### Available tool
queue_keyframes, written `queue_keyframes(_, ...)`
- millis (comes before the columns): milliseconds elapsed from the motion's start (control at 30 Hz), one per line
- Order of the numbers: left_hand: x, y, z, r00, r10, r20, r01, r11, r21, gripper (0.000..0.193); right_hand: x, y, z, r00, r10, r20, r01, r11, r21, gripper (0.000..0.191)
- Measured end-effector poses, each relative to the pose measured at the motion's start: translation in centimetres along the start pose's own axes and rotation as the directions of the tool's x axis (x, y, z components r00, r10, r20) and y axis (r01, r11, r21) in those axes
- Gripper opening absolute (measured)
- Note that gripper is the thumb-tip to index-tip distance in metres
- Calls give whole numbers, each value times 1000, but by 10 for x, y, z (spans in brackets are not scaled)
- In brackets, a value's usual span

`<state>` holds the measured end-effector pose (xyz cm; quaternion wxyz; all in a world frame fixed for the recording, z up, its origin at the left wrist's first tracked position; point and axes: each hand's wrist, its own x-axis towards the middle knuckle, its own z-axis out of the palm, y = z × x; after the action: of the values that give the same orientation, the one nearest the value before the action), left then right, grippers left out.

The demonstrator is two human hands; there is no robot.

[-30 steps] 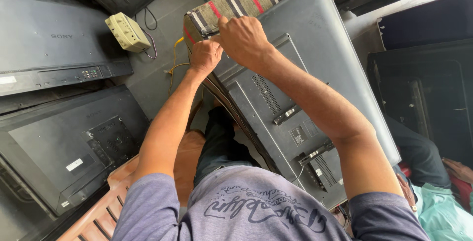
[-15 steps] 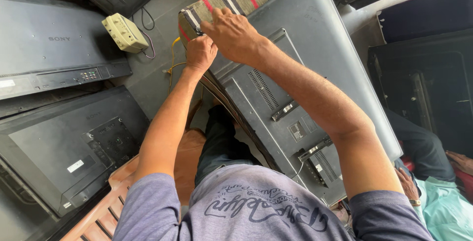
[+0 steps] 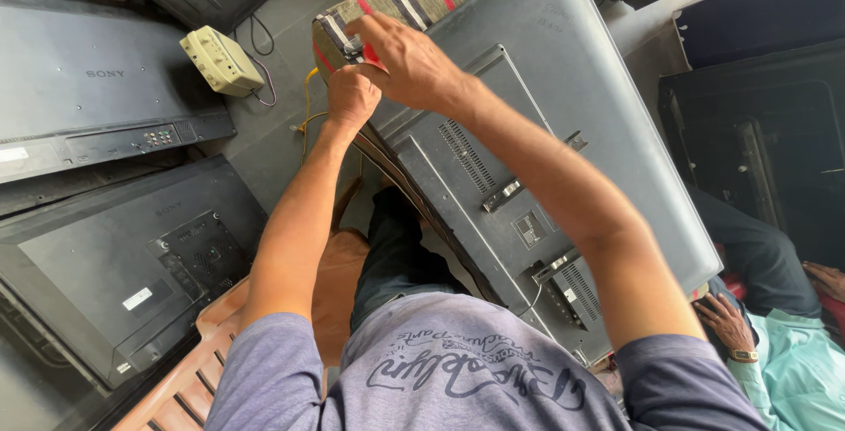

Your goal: The person sits with a television on their lap and uses a screwdriver to unscrew the back panel. They remove the back cover, set it aside, and work on the internal wiring and circuit boards inside the television chassis.

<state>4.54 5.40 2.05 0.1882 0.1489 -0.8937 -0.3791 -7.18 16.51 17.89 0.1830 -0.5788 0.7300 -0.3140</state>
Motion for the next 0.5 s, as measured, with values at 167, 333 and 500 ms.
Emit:
queue_keyframes(167,-1,2,4,993,-95,-77,95,995,4,10,-10,21,60,934,276,-226,-159,890,428,41)
queue_keyframes(333,-4,-6,11,994,-85,72,76,989,126,10,-17,52,116,814,503,-291,-312,801,511,33)
queue_keyframes(500,-7,-1,11,987,-150,-52,153,987,52,7,-21,68,138,686,616,-387,-313,730,607,18)
